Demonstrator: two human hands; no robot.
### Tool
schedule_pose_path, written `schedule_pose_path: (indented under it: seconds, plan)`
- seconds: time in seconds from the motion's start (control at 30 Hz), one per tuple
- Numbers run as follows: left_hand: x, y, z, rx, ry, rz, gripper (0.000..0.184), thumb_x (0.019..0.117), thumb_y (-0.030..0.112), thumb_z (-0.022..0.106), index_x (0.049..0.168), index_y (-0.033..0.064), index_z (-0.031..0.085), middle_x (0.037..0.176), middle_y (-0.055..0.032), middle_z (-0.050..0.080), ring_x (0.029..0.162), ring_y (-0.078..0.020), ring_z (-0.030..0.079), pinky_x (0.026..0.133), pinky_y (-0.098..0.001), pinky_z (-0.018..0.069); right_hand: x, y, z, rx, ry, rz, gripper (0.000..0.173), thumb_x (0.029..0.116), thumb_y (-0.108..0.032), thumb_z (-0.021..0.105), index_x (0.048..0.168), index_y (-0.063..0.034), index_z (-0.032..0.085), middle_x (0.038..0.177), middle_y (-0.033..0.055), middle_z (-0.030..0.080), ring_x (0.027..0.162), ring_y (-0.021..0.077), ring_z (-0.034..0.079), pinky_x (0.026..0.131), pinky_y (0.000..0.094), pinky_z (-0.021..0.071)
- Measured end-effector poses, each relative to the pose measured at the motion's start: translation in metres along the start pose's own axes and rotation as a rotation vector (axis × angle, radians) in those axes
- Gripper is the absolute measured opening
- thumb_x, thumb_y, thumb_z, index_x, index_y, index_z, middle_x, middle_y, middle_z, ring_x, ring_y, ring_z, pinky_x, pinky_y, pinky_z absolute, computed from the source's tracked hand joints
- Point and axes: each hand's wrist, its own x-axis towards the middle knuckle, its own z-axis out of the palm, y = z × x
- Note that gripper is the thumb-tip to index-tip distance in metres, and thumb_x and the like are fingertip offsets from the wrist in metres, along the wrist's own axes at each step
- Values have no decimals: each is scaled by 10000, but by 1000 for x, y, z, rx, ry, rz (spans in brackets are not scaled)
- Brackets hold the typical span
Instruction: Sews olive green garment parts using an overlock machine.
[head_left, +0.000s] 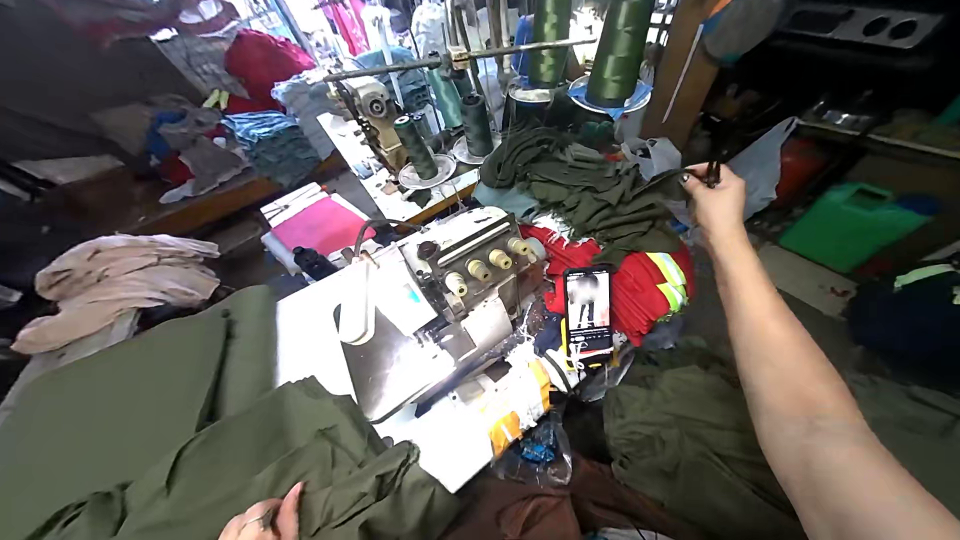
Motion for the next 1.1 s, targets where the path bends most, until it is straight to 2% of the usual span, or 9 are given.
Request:
schedule_pose_path:
  seconds: [0.2, 0.37, 0.47, 0.57, 0.67, 0.77, 0.83, 0.93, 1.1]
  plan:
    - [0, -3, 2, 6, 24, 35, 420, 1030, 362, 598, 929, -27, 724, 916, -219, 724, 889, -388, 720, 762, -531, 551, -7, -33, -26, 162, 34, -76, 276, 1024, -186, 587, 1259, -43, 618, 853, 22, 580, 511, 35, 442, 484, 220, 429]
    - [-1, -4, -8, -207, 66, 69, 410, 1011, 329, 637, 1135, -58, 685, 987, -299, 681, 878, -461, 681, 781, -600, 534, -35, -84, -37, 405, 12, -142, 130, 1033, -227, 593, 1109, -125, 619, 688, -102, 527, 439, -5, 419, 429, 171, 423]
    - [-5, 2, -23, -375, 232, 82, 369, 1010, 261, 636, 1181, -63, 673, 1117, -315, 642, 1051, -400, 620, 951, -479, 491, -76, -126, -43, 492, -58, -214, 52, 1029, -202, 599, 1069, -173, 615, 724, -136, 563, 444, -29, 429, 408, 138, 406]
    - [-16, 41, -48, -646, 310, 179, 239, 1002, 179, 652, 1142, -10, 692, 1155, -175, 657, 1168, -220, 588, 1022, -330, 463, -138, -157, -34, 516, -260, -263, 144, 1015, -159, 591, 1157, -172, 611, 811, -115, 607, 456, -23, 441, 389, 149, 416]
    - [-43, 109, -61, -1172, -132, 264, 277, 1057, 336, 561, 1225, 165, 700, 1230, 40, 700, 1147, -80, 655, 985, -288, 562, -206, -168, 2, 611, -598, -246, 206, 963, -100, 634, 1165, -142, 631, 845, -50, 643, 478, 14, 467, 399, 187, 434]
    - [-70, 152, -42, -1664, -790, 329, 773, 1017, 671, 368, 1431, 48, 560, 1373, -126, 646, 1193, -231, 666, 988, -389, 572, -263, -173, 39, 711, -916, -140, 175, 948, -53, 646, 1120, -84, 653, 812, -70, 627, 544, -43, 490, 482, 134, 439]
    - [-79, 160, -32, -2026, -984, 198, 858, 957, 716, 467, 1519, 68, 454, 1455, -193, 567, 1259, -322, 618, 1031, -459, 530, -289, -173, 49, 769, -1064, -90, 186, 967, -41, 622, 1151, -43, 643, 858, -69, 622, 574, -59, 481, 499, 117, 418]
    - [-68, 150, -40, -2368, -691, -206, 636, 958, 564, 604, 1429, 138, 588, 1352, -158, 656, 1213, -314, 662, 1012, -493, 555, -314, -157, 52, 755, -1215, 8, 189, 960, -49, 643, 1149, -50, 639, 818, -69, 598, 558, -54, 460, 482, 118, 388]
    - [-43, 139, -54, -2047, -192, -706, 280, 1077, 53, 426, 1314, -43, 542, 1042, -168, 742, 847, -264, 762, 759, -402, 651, -328, -111, 58, 447, -1351, -92, 181, 946, -96, 656, 1120, -58, 684, 912, -36, 678, 727, -31, 585, 650, 153, 506]
